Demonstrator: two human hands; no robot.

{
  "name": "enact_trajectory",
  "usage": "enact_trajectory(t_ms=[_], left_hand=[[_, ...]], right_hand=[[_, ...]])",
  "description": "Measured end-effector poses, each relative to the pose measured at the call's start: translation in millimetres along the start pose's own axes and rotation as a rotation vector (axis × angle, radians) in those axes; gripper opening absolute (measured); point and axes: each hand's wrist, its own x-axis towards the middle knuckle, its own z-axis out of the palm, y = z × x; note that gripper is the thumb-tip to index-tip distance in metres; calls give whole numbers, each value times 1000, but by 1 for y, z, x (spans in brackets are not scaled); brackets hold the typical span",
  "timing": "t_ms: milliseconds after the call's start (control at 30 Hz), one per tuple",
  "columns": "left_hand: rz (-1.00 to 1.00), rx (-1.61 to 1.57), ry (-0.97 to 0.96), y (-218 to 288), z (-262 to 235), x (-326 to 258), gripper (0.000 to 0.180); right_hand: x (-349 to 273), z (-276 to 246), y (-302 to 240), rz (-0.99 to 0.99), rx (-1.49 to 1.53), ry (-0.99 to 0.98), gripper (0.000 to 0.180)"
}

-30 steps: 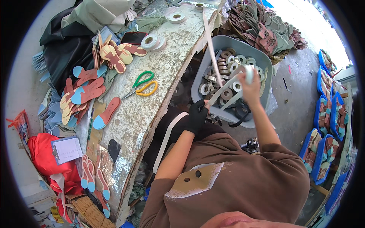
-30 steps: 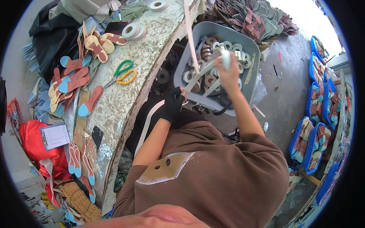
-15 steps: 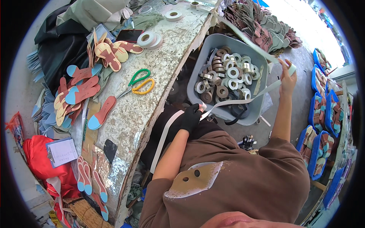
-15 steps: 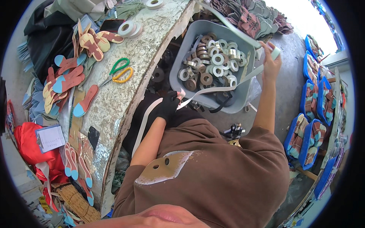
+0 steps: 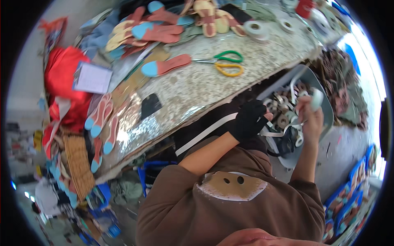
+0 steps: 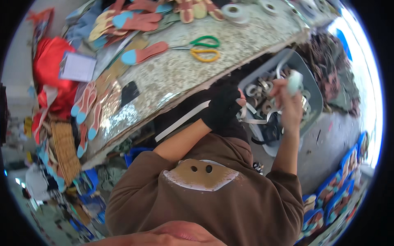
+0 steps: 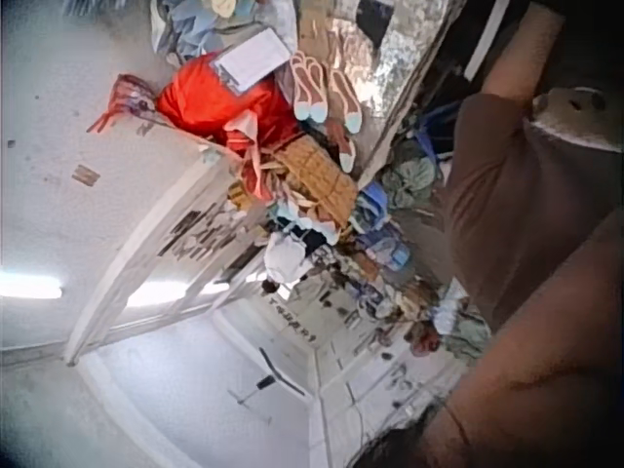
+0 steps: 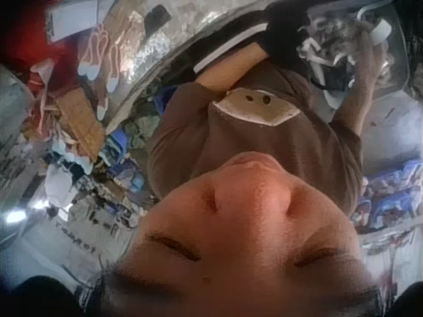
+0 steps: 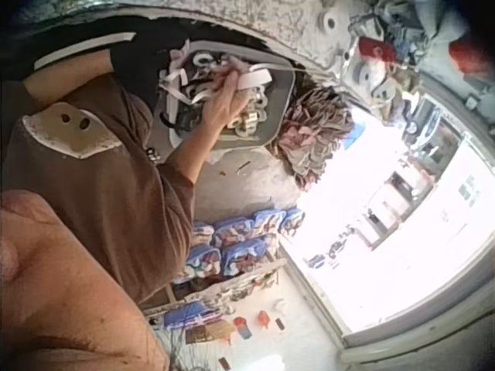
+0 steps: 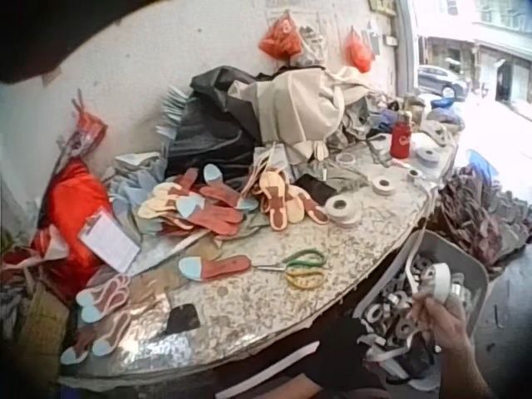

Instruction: The recorder applies tape and trims material for sandal insoles at a workbench.

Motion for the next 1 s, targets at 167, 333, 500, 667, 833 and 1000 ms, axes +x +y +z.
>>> enact_trajectory(t_ms=[167,333,500,667,833,1000], left_hand=[[-475,-905,330,31,-78,-34,44],[-608,-608,556,41,-138,-105,35],[-659,-821,460,66,-144,-134,31],[-705,-1144,437,54,-131,-118,34],[-566,-138,81,19,-169,-93,19],[-137,854,136,-96,-257,-16,30]], right_hand=[[-7,125,24,75,-455,-602,18],[-15,198,62,-36,-60,-1063,32],[0,237,74,216,513,-1126,70],[16,235,64,491,683,-1271,46],[34,211,65,235,775,-888,9],[90,194,88,174,311,-658,11]])
